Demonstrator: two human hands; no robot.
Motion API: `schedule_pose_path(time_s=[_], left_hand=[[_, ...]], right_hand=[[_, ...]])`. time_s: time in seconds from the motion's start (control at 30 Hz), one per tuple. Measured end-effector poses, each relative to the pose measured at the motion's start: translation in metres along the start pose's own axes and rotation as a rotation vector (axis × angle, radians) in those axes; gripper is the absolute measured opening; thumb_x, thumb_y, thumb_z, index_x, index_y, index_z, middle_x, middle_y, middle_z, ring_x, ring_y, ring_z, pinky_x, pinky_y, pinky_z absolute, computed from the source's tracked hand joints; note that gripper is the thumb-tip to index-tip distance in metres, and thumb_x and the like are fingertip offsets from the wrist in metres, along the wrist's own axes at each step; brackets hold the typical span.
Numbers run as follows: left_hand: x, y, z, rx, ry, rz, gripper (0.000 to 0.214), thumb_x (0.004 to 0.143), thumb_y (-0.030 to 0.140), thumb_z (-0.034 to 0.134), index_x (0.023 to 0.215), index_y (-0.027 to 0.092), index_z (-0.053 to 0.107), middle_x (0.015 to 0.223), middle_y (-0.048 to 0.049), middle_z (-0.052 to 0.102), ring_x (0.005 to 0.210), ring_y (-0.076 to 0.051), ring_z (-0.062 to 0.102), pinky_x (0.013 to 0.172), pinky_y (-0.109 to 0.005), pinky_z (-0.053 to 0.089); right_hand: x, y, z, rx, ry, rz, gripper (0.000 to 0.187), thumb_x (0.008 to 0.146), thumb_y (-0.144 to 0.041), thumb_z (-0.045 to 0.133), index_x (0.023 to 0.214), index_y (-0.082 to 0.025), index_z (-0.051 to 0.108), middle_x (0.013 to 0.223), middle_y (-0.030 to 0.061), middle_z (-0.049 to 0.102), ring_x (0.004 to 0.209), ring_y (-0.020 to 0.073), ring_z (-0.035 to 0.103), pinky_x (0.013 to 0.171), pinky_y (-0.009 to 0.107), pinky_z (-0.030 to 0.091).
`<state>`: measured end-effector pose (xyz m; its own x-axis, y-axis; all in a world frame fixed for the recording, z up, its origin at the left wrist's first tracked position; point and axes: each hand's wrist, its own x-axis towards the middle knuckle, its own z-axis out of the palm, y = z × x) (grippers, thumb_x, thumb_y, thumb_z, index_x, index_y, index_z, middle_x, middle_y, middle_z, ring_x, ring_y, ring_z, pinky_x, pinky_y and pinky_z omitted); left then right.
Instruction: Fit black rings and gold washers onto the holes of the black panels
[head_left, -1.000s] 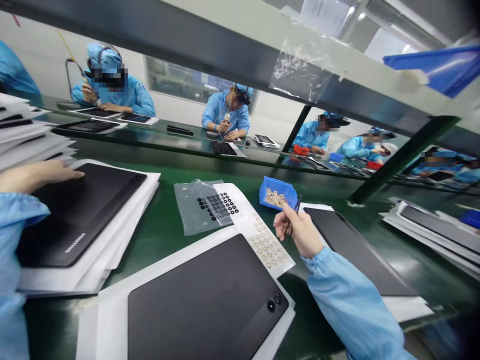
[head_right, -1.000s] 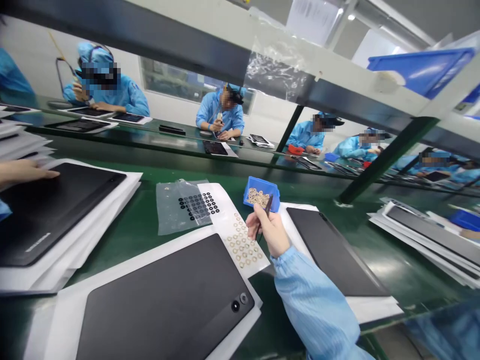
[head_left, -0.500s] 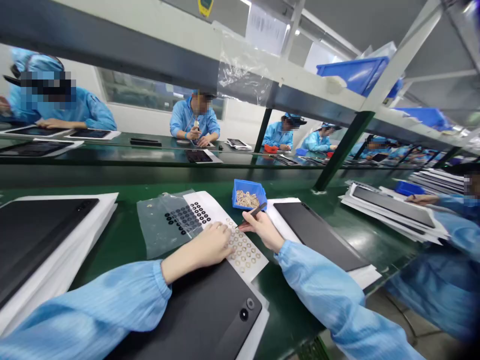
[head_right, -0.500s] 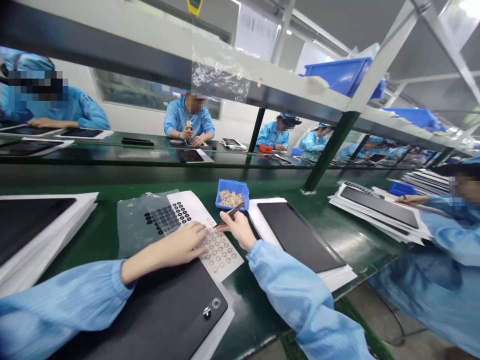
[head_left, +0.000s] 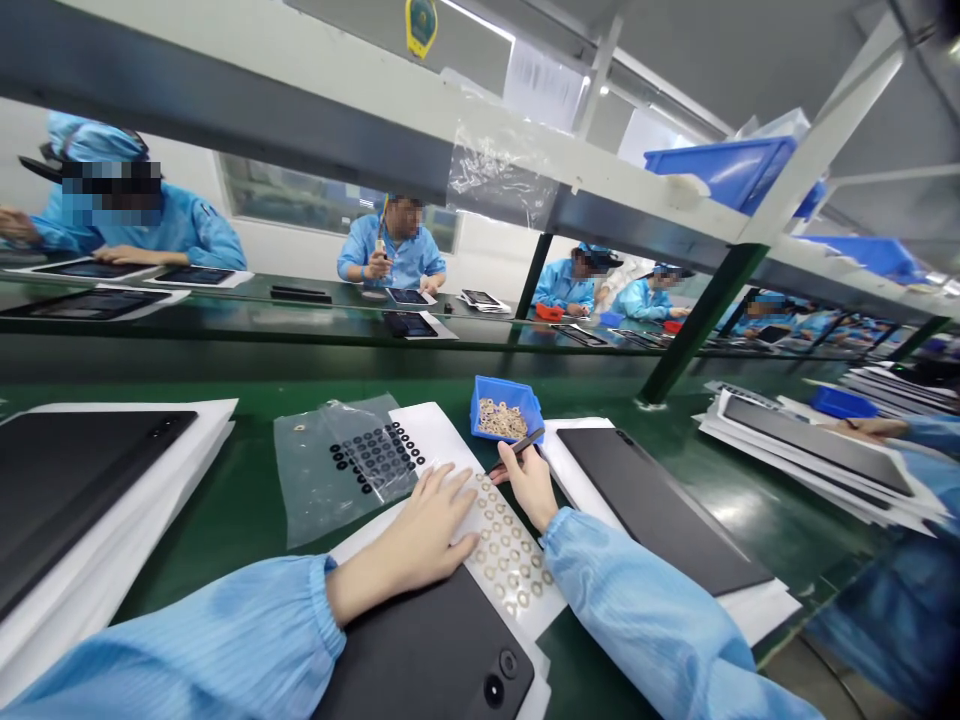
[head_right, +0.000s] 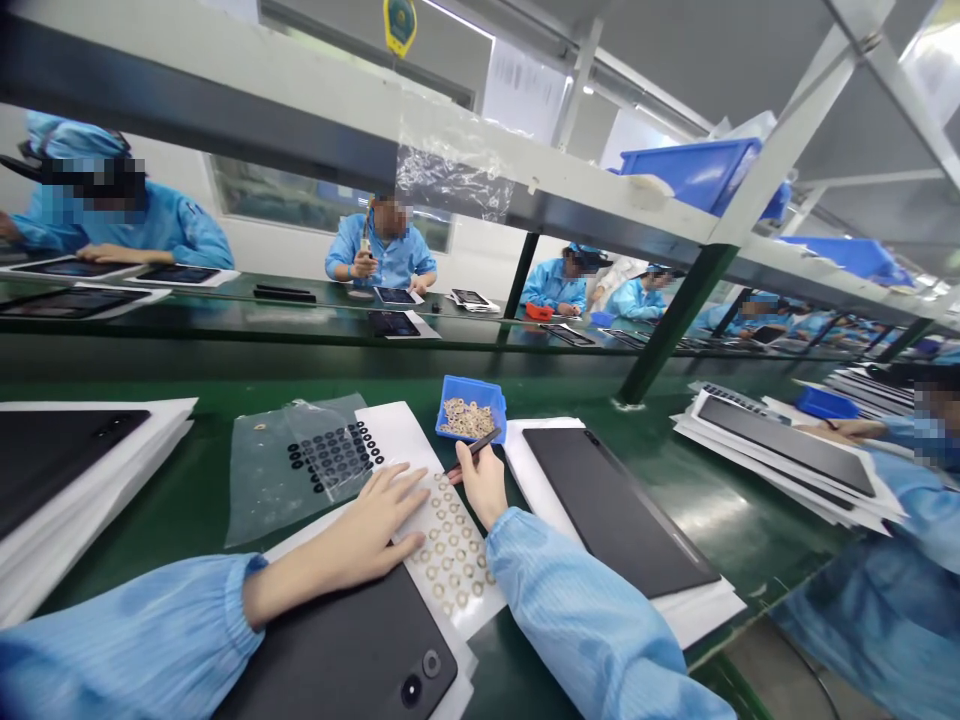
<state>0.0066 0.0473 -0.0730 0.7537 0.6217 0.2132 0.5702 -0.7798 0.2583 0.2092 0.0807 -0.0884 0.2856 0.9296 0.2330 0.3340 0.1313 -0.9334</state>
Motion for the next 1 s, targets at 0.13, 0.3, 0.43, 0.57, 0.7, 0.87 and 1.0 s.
schedule_pose_path(time_s=[0.13, 0.3, 0.43, 0.57, 0.7, 0.87, 1.0], left_hand=[[0.001, -0.003, 0.000, 0.004, -0.040, -0.016, 0.049, 0.093, 0.039, 0.046, 0.133, 0.011, 0.051, 0.143, -0.0187, 0.044, 0.136, -0.039, 0.032, 0.110, -0.061, 0.021], [0.001, -0.003, 0.000, 0.017, -0.057, -0.006, 0.048, 0.093, 0.041, 0.043, 0.133, 0.014, 0.051, 0.143, -0.0183, 0.045, 0.133, -0.037, 0.038, 0.108, -0.065, 0.022], [0.002, -0.002, -0.001, 0.035, -0.043, 0.003, 0.046, 0.093, 0.040, 0.044, 0.131, 0.015, 0.052, 0.140, -0.0179, 0.048, 0.131, -0.037, 0.040, 0.106, -0.065, 0.023], [0.004, -0.003, -0.003, 0.032, -0.038, 0.017, 0.043, 0.093, 0.038, 0.045, 0.128, 0.015, 0.053, 0.137, -0.0173, 0.050, 0.127, -0.036, 0.044, 0.106, -0.066, 0.023], [0.000, 0.002, -0.005, -0.001, -0.019, 0.047, 0.039, 0.096, 0.031, 0.040, 0.127, 0.011, 0.052, 0.143, -0.0208, 0.042, 0.134, -0.037, 0.034, 0.108, -0.068, 0.015], [-0.043, 0.035, -0.012, -0.122, -0.019, 0.185, 0.032, 0.096, 0.017, 0.031, 0.117, 0.017, 0.055, 0.136, -0.0129, 0.049, 0.132, -0.025, 0.039, 0.116, -0.054, 0.017], [-0.080, 0.056, -0.018, -0.203, -0.132, 0.243, 0.028, 0.095, 0.019, 0.040, 0.120, 0.022, 0.053, 0.130, -0.0082, 0.053, 0.127, -0.022, 0.044, 0.117, -0.051, 0.024]], right_hand=[[-0.003, -0.002, 0.002, -0.023, -0.011, -0.018, 0.039, 0.079, -0.061, 0.058, 0.079, -0.024, 0.047, 0.059, 0.0052, 0.068, 0.056, 0.0260, 0.069, 0.061, 0.039, 0.059], [-0.002, 0.002, 0.002, -0.019, -0.014, -0.016, 0.040, 0.077, -0.062, 0.058, 0.077, -0.024, 0.047, 0.057, 0.0051, 0.067, 0.054, 0.0261, 0.068, 0.063, 0.040, 0.058], [-0.004, -0.015, 0.001, 0.038, -0.033, -0.036, 0.044, 0.078, -0.066, 0.054, 0.076, -0.023, 0.047, 0.060, 0.0047, 0.066, 0.053, 0.0230, 0.067, 0.055, 0.036, 0.056], [-0.040, -0.049, -0.008, 0.110, -0.099, -0.044, 0.044, 0.078, -0.064, 0.057, 0.079, -0.021, 0.050, 0.061, 0.0023, 0.065, 0.056, 0.0193, 0.067, 0.057, 0.031, 0.056], [-0.109, -0.063, -0.028, 0.253, -0.187, 0.082, 0.040, 0.079, -0.058, 0.063, 0.075, -0.021, 0.049, 0.058, -0.0006, 0.062, 0.048, 0.0159, 0.063, 0.049, 0.028, 0.055], [-0.176, -0.047, -0.035, 0.433, 0.025, 0.294, 0.042, 0.076, -0.056, 0.067, 0.072, -0.019, 0.049, 0.060, -0.0033, 0.057, 0.038, 0.0102, 0.055, 0.036, 0.023, 0.049], [-0.185, -0.037, -0.027, 0.426, 0.155, 0.323, 0.042, 0.076, -0.057, 0.067, 0.075, -0.019, 0.051, 0.056, -0.0030, 0.058, 0.040, 0.0116, 0.057, 0.038, 0.023, 0.051]])
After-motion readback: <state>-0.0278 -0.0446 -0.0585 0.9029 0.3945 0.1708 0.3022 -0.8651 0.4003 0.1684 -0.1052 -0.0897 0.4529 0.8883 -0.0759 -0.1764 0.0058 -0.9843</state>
